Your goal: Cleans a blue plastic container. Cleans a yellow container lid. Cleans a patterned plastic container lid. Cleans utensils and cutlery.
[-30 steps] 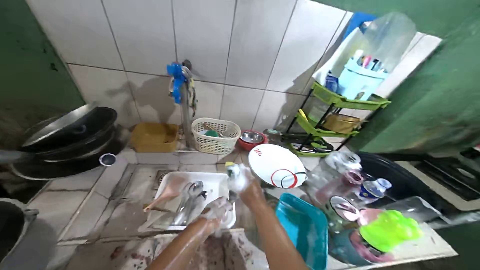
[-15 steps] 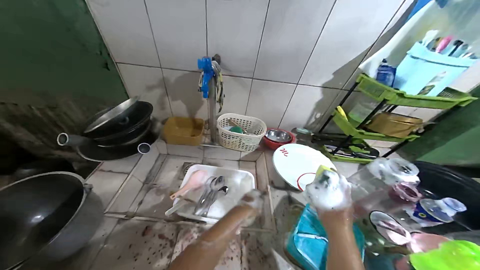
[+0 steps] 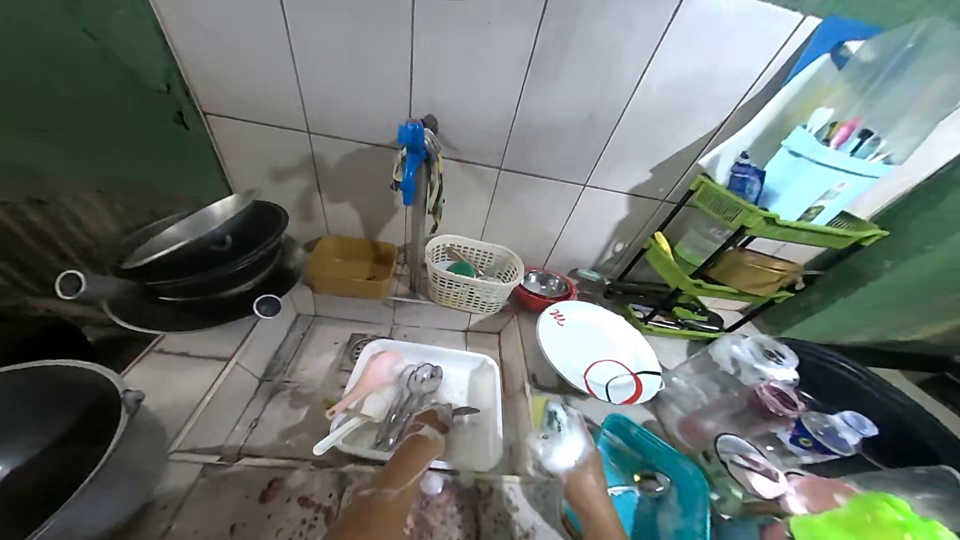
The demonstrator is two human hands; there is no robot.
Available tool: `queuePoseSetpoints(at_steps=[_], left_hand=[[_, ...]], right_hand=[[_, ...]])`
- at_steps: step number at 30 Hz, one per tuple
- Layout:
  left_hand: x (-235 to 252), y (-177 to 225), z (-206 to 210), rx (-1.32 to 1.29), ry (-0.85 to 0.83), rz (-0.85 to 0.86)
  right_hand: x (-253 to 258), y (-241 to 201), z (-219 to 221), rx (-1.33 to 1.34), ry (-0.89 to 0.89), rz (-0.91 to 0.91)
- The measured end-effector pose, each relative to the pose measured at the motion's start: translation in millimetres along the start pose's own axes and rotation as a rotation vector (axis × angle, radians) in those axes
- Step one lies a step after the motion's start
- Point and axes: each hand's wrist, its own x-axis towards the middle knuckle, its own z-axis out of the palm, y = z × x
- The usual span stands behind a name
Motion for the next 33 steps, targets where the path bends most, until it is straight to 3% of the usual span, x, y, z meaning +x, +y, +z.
queuePoseSetpoints(at_steps=[4, 7, 10, 14, 16, 19, 21, 24, 28, 33], left_hand=[[-5.6, 13.9, -18.2, -0.264, 0.094, 0.174], [-43.4, 41.0, -23.2, -0.547, 0.097, 0.300], [-82.0, 61.1, -19.0, -0.346, 0.057, 0.339], [-91.5, 62.7, -15.4, 0.042, -0.028, 0.423], [-95.1, 56.1, -16.0, -0.124, 0.008, 0.446], [-104.4, 57.6, -22.0, -0.617, 0.005, 0.334], [-109.7, 60.0, -34.5, -0.573, 0.013, 0.329], [-106.7, 52.4, -33.4, -0.558, 0.090, 0.326], [-111.3, 48.1, -27.2, -0.612, 0.032, 0.320], [-122.2, 67.5, -26.3, -0.596, -0.071, 0.373]], right_hand=[[19.1, -10.2, 15.6, 0.439, 0.116, 0.162], [26.7, -31.5, 40.4, 0.616, 0.111, 0.119], [23.4, -34.2, 68.8, 0.441, 0.099, 0.010], [46.7, -46.0, 51.6, -0.042, -0.009, -0.050], [53.1, -49.1, 43.1, -0.129, 0.036, -0.095], [53.3, -48.5, 55.0, 0.197, 0.235, -0.130], [45.8, -53.8, 68.4, 0.418, 0.226, -0.066], [29.6, -66.6, 77.1, 0.430, 0.143, -0.054], [23.4, -60.3, 51.1, 0.190, 0.123, -0.217], [23.5, -46.4, -7.5, -0.047, 0.099, -0.271]])
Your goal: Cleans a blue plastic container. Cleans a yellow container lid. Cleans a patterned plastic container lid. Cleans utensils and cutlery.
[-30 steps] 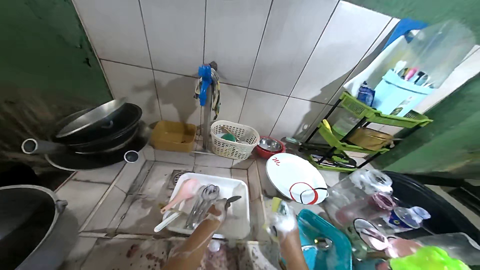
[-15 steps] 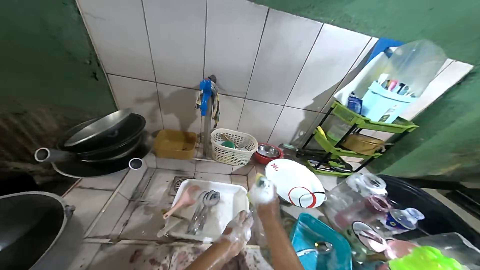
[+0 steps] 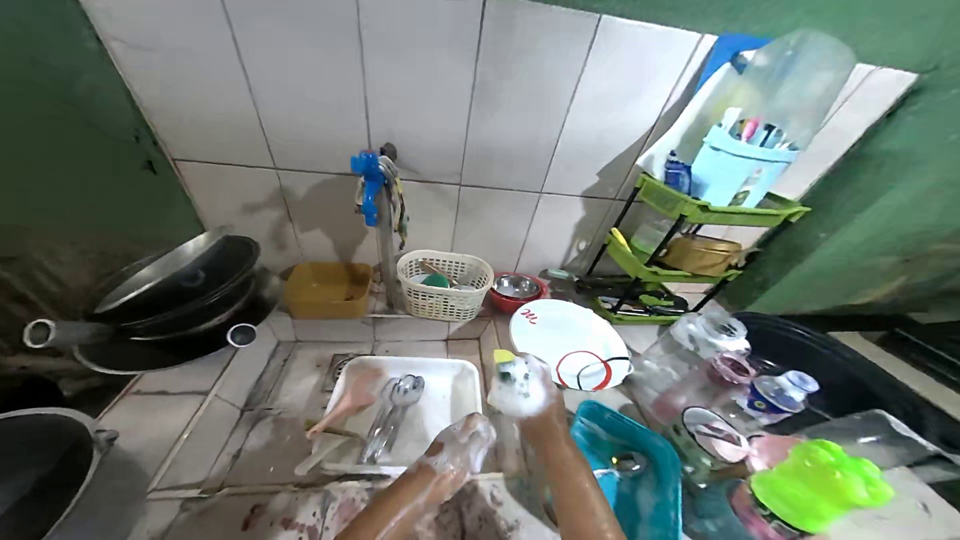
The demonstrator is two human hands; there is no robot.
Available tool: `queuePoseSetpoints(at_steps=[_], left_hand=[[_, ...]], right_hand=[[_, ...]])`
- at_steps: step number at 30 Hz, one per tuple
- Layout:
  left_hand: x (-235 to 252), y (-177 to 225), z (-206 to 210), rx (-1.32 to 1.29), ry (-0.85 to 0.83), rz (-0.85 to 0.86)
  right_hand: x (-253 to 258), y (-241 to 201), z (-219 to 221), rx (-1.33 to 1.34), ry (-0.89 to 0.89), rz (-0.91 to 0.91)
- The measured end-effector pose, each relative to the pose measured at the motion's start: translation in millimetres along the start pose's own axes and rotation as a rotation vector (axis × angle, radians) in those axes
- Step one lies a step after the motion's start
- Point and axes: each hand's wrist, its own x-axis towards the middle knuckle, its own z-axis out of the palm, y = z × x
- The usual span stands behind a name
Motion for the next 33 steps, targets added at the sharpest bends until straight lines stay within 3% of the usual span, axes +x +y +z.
queuePoseSetpoints(at_steps=[4, 8, 10, 14, 18, 20, 24, 29, 33], left_hand=[[10.4, 15.1, 27.1, 0.093, -0.160, -0.079], [30.2, 19.6, 73.9, 0.184, -0.388, -0.154], [42.9, 26.1, 97.1, 0.213, -0.417, -0.138], [59.1, 45.1, 87.0, 0.447, -0.247, -0.018], [88.8, -33.8, 14.5, 0.439, 0.181, -0.004], [86.7, -72.6, -25.3, 0.528, 0.275, -0.193], [87.4, -119.2, -54.4, 0.675, 0.281, -0.511], [90.7, -115.9, -55.2, 0.593, 0.323, -0.520], [96.9, -110.3, -54.2, 0.762, 0.133, -0.491]], right_hand=[[1.4, 18.2, -39.5, -0.169, 0.165, -0.062], [5.1, 64.3, -75.3, -0.338, 0.646, -0.101], [1.7, 67.5, -84.7, -0.252, 0.693, -0.083], [-12.4, 67.4, -77.6, -0.224, 0.542, -0.153], [-27.4, 76.2, -71.3, -0.074, 0.506, -0.032], [-32.4, 72.8, -66.9, -0.074, 0.500, 0.000], [-37.2, 64.7, -46.7, -0.067, 0.366, 0.004], [-51.7, 41.6, -10.5, -0.064, 0.067, 0.090], [-58.9, 25.5, 13.6, -0.117, -0.112, 0.101]])
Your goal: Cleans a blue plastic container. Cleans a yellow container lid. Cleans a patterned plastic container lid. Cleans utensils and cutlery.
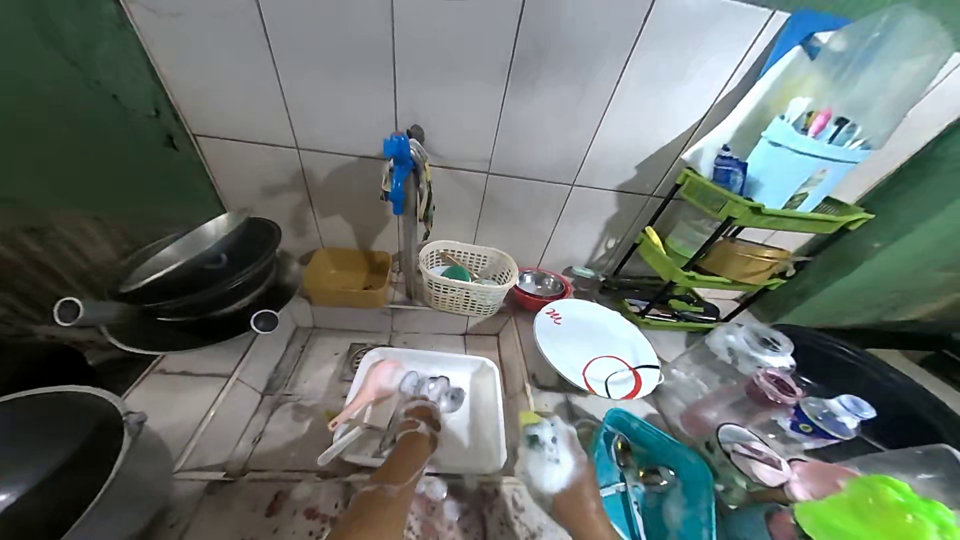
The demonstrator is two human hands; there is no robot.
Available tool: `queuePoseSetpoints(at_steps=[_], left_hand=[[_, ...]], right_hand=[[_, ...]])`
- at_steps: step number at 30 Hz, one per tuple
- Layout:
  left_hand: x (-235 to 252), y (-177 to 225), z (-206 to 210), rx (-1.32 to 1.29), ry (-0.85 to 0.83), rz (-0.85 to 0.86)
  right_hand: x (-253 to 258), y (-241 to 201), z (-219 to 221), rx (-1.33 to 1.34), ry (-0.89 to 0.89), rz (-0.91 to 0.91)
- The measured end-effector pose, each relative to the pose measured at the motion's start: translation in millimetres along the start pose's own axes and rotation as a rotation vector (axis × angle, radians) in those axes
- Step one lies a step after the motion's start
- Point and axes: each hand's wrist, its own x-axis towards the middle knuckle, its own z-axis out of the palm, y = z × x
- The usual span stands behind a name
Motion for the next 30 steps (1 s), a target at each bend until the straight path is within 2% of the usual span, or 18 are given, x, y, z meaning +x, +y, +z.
queuePoseSetpoints(at_steps=[3, 5, 9, 12, 15, 18, 19, 22, 24, 26, 28, 30], left_hand=[[-7.9, 2.9, 0.9, 0.014, -0.079, 0.057], [-12.1, -1.9, 4.2, -0.103, -0.052, 0.082], [-19.2, -1.2, -3.7, -0.271, 0.016, 0.312], [-60.5, 26.0, -18.7, -0.476, 0.039, 0.405], [-101.8, 50.1, -17.6, -0.590, 0.135, 0.388], [-114.8, 58.7, -27.1, -0.483, 0.207, 0.367], [-114.8, 56.2, -27.8, -0.442, 0.233, 0.382], [-113.8, 41.9, -25.2, -0.415, 0.270, 0.455], [-113.9, 33.2, -22.3, -0.443, 0.274, 0.479], [-115.2, 25.5, -18.0, -0.594, 0.302, 0.526], [-118.8, 21.9, -17.5, -0.897, 0.273, 0.582], [-116.8, 22.8, -17.8, -1.349, 0.055, 0.595]], right_hand=[[-0.9, -3.9, 7.9, -0.007, -0.051, 0.035], [1.6, 1.5, 11.7, 0.078, 0.008, 0.048], [29.9, -2.2, 21.7, 0.455, 0.239, 0.192], [55.2, -26.5, 37.5, 0.646, 0.244, 0.276], [65.1, -59.5, 52.7, 0.468, 0.150, 0.278], [79.3, -66.5, 49.2, 0.364, 0.217, 0.185], [84.5, -66.0, 45.3, 0.350, 0.189, 0.185], [102.6, -55.5, 41.5, 0.425, 0.153, 0.149], [107.2, -51.9, 38.1, 0.566, 0.130, 0.137], [103.7, -52.2, 28.4, 0.696, 0.110, 0.189], [96.3, -52.3, 24.4, 0.955, 0.151, 0.302], [87.2, -45.6, 31.0, 1.414, 0.114, 0.295]])
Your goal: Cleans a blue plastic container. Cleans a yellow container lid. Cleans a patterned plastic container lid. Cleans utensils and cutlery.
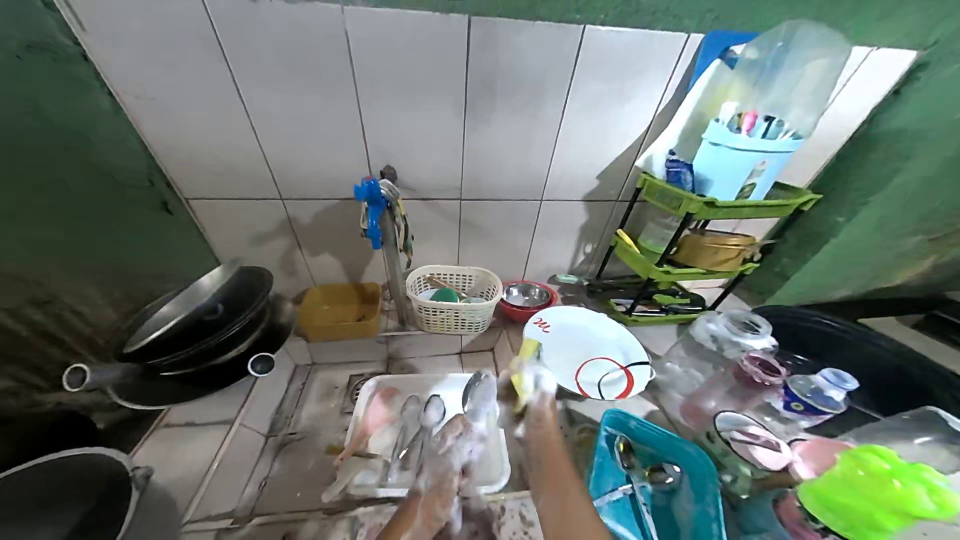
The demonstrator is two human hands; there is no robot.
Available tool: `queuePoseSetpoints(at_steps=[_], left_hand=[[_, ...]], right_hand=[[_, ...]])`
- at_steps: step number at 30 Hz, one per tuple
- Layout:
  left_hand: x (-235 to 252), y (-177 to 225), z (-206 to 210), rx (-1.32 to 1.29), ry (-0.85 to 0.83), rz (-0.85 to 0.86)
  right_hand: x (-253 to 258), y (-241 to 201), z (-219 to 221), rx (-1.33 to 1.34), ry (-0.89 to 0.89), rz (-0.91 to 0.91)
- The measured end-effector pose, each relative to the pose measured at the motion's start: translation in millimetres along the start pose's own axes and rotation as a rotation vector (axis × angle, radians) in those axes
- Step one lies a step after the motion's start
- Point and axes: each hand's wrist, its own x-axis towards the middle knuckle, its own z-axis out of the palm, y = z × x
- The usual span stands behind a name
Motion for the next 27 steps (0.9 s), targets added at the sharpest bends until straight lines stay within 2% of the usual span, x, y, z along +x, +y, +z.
queuePoseSetpoints(at_steps=[2, 4, 5, 7, 9, 11, 15, 18, 20, 23, 27], left_hand=[[-2.3, 6.3, 0.3, -0.296, -0.086, -0.134], [-5.3, 6.6, 5.5, -0.424, -0.105, -0.208], [-7.9, 3.1, 6.4, -0.438, -0.100, -0.186], [-15.7, -5.4, 1.5, -0.303, -0.058, -0.121], [-24.4, -2.3, 4.1, -0.113, -0.011, -0.160], [-21.7, 1.6, 12.5, -0.055, -0.032, -0.220], [-21.6, 15.5, 26.8, -0.063, -0.037, -0.422], [-28.3, 19.6, 21.6, -0.178, -0.064, -0.389], [-22.5, 8.7, 5.1, -0.302, -0.123, -0.281], [-19.9, 3.1, -2.3, -0.225, -0.054, -0.192], [-35.8, -1.6, -3.2, -0.112, -0.020, -0.206]], right_hand=[[-14.1, 14.5, -3.9, 0.227, -0.201, 0.065], [-34.1, 23.2, 0.1, 0.138, -0.317, 0.078], [-40.5, 23.0, 4.1, 0.028, -0.303, 0.060], [-39.3, 19.5, 9.3, -0.284, -0.204, -0.044], [-36.5, 12.9, 7.2, -0.670, -0.129, -0.145], [-33.1, 3.1, 6.4, -0.898, -0.092, -0.228], [-10.8, -17.7, 2.0, -1.068, -0.005, -0.483], [9.1, -29.7, -11.0, -0.915, 0.109, -0.567], [0.7, -30.3, -12.2, -0.792, 0.067, -0.460], [-36.5, -16.5, 12.7, -0.900, -0.132, -0.184], [-37.3, 1.3, 22.7, -1.071, -0.247, -0.257]])
